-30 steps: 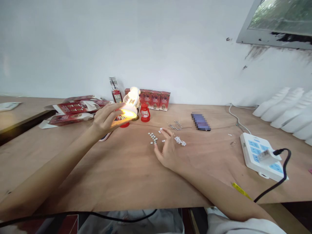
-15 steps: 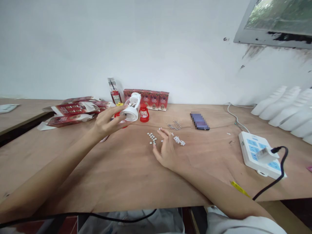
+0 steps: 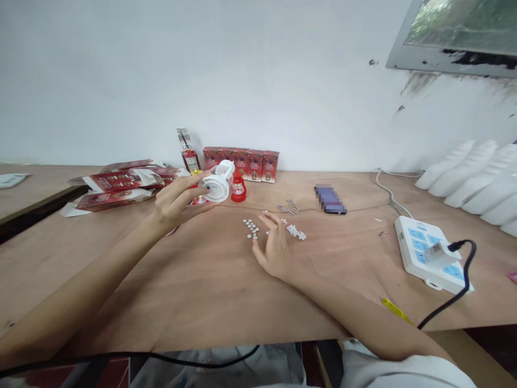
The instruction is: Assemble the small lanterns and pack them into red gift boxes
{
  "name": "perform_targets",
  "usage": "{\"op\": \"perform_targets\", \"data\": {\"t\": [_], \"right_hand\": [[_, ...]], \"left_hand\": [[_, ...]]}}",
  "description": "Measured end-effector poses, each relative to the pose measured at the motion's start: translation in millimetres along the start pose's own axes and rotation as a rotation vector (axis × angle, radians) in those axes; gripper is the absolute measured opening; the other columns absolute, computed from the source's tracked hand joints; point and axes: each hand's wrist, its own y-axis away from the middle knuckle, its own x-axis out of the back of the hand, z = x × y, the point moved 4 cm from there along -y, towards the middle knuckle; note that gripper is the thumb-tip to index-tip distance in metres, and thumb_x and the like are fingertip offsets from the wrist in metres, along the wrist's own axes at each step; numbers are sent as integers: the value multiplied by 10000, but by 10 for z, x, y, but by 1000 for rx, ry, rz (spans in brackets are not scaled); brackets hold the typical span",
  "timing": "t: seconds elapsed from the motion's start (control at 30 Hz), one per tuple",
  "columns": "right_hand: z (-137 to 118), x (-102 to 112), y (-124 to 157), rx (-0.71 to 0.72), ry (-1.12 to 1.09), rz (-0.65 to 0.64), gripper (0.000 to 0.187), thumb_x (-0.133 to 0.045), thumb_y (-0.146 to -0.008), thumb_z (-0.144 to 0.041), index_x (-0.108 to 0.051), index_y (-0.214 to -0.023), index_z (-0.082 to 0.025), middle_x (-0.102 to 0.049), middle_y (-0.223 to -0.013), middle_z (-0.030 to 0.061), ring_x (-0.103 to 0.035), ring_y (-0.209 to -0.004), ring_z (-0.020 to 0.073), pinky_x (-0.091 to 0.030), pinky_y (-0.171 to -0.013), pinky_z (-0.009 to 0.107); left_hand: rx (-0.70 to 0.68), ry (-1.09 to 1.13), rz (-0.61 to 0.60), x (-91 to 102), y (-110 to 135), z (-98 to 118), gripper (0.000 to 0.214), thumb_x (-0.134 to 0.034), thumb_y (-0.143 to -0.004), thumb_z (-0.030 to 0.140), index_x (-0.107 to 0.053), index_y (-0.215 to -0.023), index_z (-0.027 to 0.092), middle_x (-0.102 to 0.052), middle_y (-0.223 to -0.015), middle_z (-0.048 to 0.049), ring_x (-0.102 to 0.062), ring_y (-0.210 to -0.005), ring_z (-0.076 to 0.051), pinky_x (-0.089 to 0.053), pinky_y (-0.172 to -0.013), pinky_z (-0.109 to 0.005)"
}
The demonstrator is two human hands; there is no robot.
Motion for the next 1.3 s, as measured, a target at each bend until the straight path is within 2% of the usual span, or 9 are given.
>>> {"op": "perform_targets", "data": {"t": [0.17, 0.3, 0.53, 0.87, 1.03, 1.13, 1.3], "right_hand": [[3, -5, 5, 0, -11, 3, 616, -536, -816, -145, -279, -1370, -222, -415, -1298, 150, -424, -1264, 288, -417, -1016, 558], [1, -8, 6, -11, -11, 2, 616, -529, -815, -146, -277, -1371, -232, -414, -1304, 147, -431, -1262, 292, -424, -1005, 563], [-4, -8, 7, 1, -10, -11, 617, -532, -820, -142, -271, -1373, -225, -404, -1304, 149, -422, -1265, 281, -417, -1021, 552], [9, -16, 22, -14, 0, 0, 594, -520, -830, -156, -281, -1369, -232, -415, -1300, 147, -444, -1252, 289, -432, -999, 566], [10, -14, 15, 12, -11, 6, 614, -536, -819, -146, -281, -1371, -227, -417, -1297, 145, -426, -1260, 284, -420, -1018, 555], [9, -13, 11, 13, -5, 8, 609, -534, -817, -143, -286, -1368, -225, -417, -1292, 145, -432, -1251, 282, -421, -1014, 553], [10, -12, 17, 5, -5, 7, 607, -535, -820, -148, -284, -1366, -233, -414, -1296, 141, -431, -1253, 282, -420, -1016, 554]], "left_hand": [[12, 56, 6, -16, -15, 28, 349, -731, -775, 315, -529, -1017, 165, -687, -1119, -178, -693, -971, -235, -574, -786, -323], [10, 27, -25, -38, -16, 47, 334, -723, -781, 335, -537, -1006, 173, -687, -1129, -163, -701, -947, -231, -576, -784, -321], [-27, 30, 42, -17, -25, 44, 349, -756, -749, 298, -558, -1002, 160, -694, -1104, -169, -700, -938, -231, -582, -759, -308], [-43, 10, -13, -69, 35, 61, 259, -707, -799, 301, -546, -969, 190, -706, -1077, -137, -701, -900, -212, -587, -717, -306], [-71, 29, 28, -63, -21, 116, 238, -739, -766, 283, -556, -885, 189, -706, -1072, -136, -701, -901, -203, -591, -717, -289], [-87, 7, 22, -62, -37, 146, 226, -739, -766, 291, -548, -837, 194, -713, -1057, -127, -705, -851, -183, -581, -661, -257], [-112, 19, -24, -77, -29, 188, 226, -718, -789, 295, -562, -913, 190, -710, -1069, -140, -705, -836, -177, -576, -664, -253]]}}
